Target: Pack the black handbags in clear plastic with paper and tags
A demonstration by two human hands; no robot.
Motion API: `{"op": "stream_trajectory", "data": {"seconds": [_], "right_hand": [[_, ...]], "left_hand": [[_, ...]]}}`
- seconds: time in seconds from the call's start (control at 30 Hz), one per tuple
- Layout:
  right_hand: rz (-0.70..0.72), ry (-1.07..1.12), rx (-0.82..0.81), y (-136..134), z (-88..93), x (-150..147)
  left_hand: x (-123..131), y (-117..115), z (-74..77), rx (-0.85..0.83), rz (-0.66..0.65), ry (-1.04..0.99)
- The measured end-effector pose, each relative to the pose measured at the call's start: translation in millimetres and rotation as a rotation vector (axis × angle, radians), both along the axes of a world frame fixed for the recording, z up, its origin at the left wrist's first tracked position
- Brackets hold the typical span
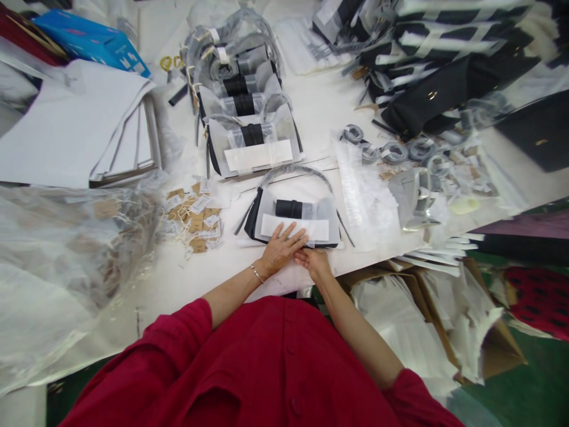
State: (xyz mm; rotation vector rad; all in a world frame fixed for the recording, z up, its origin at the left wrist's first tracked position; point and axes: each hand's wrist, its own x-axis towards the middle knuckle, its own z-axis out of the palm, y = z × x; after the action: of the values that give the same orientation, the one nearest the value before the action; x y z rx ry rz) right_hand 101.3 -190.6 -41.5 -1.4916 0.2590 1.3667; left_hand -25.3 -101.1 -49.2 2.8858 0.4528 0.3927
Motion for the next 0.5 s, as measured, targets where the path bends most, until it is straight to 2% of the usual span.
{"op": "stream_trajectory", "data": {"seconds": [0.17,0.23,0.3,0.4,0.5], "right_hand": [[0.152,0.187,0.052,-12.6,27.3,23.8],[0.155,0.241,0.063,-14.4,35.1,29.3],[0.100,0.198,0.013,-12.1,35.3,29.4],[0.026,0.056,-0.071,-4.8,26.1,22.3],[0.037,-0.020,-0.088,-0.5,17.6,16.8]], "left_hand": [[0.3,-4.2,-8.6,0.040,0.032,-0.088],[0.3,-4.9,-8.5,0.052,0.043,-0.116],[0.2,-5.2,-8.3,0.047,0.040,-0.132],[0.1,-5.1,-9.2,0.011,0.046,-0.148],[-0.8,-4.7,-10.4,-0.022,0.052,-0.151]]}}
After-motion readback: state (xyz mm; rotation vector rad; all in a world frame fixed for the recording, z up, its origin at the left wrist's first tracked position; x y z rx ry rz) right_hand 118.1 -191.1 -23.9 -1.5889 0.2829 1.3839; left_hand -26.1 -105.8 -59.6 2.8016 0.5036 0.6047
